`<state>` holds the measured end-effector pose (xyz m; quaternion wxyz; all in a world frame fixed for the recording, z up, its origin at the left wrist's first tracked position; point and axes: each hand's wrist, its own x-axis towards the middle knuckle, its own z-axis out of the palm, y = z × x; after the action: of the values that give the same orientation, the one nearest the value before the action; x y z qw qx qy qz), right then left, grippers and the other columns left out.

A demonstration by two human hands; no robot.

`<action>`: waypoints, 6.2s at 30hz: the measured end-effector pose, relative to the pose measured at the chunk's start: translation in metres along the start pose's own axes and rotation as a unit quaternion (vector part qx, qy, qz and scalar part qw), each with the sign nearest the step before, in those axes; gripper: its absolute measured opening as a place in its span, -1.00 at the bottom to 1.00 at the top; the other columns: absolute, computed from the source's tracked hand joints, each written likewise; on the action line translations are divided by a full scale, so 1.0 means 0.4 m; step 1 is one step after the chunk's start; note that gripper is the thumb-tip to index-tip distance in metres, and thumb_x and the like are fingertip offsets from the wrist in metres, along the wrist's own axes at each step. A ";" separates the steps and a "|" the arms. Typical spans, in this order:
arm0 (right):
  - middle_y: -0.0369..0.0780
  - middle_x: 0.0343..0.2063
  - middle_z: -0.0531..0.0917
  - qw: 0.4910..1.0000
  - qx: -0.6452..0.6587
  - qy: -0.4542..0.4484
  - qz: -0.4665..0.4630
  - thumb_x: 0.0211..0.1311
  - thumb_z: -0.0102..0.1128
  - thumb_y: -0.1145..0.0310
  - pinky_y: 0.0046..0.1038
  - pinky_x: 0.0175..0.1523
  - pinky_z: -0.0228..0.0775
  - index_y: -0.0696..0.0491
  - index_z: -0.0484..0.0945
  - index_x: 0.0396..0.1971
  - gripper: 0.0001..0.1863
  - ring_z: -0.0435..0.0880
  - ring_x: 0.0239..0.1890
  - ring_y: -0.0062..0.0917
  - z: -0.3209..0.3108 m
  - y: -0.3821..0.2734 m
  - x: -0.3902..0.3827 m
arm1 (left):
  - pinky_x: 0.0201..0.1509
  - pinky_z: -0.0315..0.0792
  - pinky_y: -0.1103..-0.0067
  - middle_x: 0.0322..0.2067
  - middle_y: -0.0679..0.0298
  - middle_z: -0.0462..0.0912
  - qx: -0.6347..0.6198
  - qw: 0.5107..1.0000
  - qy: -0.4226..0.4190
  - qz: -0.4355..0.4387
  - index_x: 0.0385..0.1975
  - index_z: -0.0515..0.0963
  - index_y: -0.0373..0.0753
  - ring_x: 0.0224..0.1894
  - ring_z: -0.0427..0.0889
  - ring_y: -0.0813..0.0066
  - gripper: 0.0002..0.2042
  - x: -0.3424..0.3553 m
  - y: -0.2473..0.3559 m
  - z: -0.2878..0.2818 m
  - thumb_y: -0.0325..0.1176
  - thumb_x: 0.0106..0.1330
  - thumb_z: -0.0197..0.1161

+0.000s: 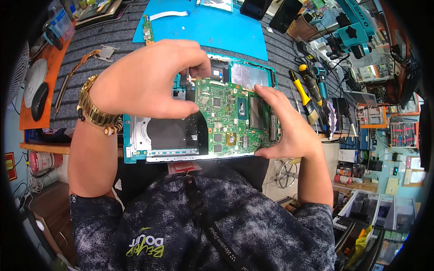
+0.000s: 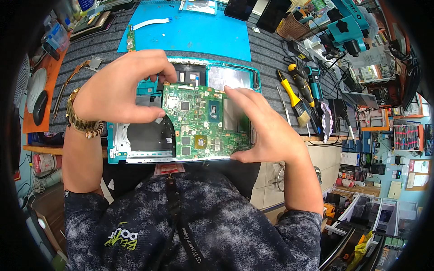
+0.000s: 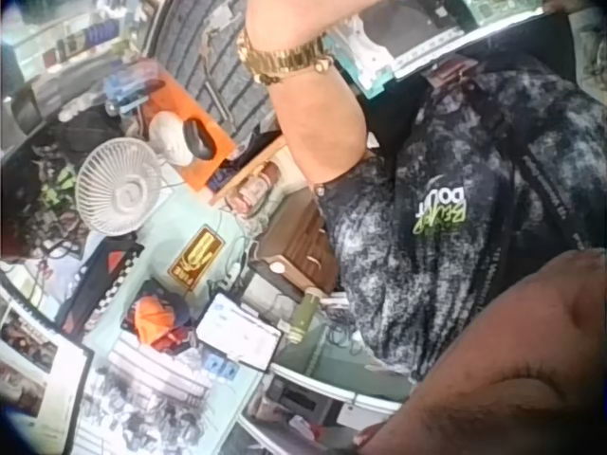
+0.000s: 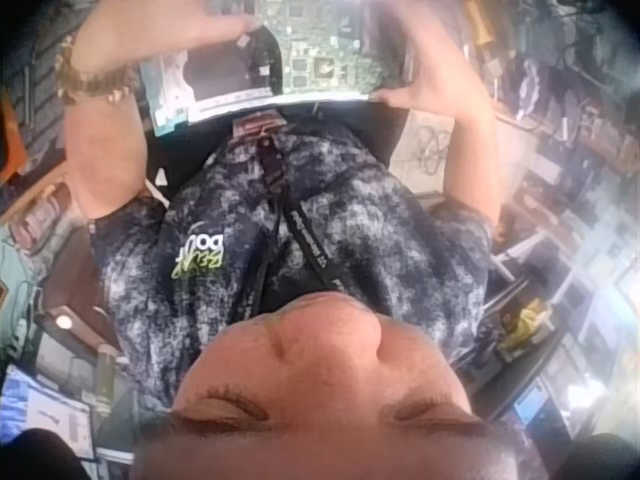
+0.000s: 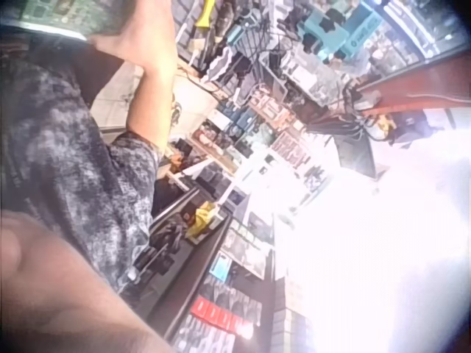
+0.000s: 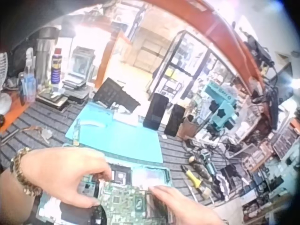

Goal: The person removes a circuit board from a laptop casing, wipes a chip on the board with a cloth, and then uses tweezers to detach ribbon cables from another part of the device.

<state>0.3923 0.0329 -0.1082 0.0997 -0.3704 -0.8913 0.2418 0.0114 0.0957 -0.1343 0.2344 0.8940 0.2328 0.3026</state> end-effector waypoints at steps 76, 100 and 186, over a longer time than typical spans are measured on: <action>0.13 0.56 0.61 0.982 -0.052 0.087 0.160 -0.17 0.86 0.09 -0.07 0.76 0.32 -0.08 0.22 0.86 0.48 0.56 0.66 0.00 -0.139 0.353 0.094 | -0.16 0.68 0.31 -0.31 0.09 0.75 0.006 0.999 0.020 -0.038 -0.17 0.77 -0.39 -0.27 0.80 0.17 -0.88 0.019 -0.040 0.067 -0.46 0.51 0.51; -0.19 -0.22 0.76 0.985 -0.036 0.167 -0.024 0.28 0.64 0.51 -0.22 0.00 0.64 0.10 0.81 -0.08 -0.76 0.78 -0.17 -0.26 0.107 -0.035 0.188 | -0.32 0.49 0.37 -0.53 0.15 0.61 0.009 0.983 0.066 -0.172 -0.35 0.62 -0.39 -0.47 0.56 0.39 -0.68 0.033 -0.054 0.111 -0.31 0.52 0.58; -0.21 -0.32 0.66 0.979 -0.123 0.138 -0.080 0.26 0.51 0.49 -0.11 -0.03 0.49 0.06 0.67 -0.24 -0.84 0.71 -0.24 -0.14 0.170 -0.048 0.309 | -0.22 0.64 0.25 -0.47 -0.04 0.78 0.083 0.980 0.089 -0.158 -0.28 0.81 -0.37 -0.41 0.78 0.02 -0.83 0.032 -0.100 0.134 -0.36 0.45 0.50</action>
<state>0.2689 0.0844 -0.1573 0.1950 -0.3369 -0.9186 0.0682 0.0445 0.1192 -0.1888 0.1829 0.8316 0.4152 0.3203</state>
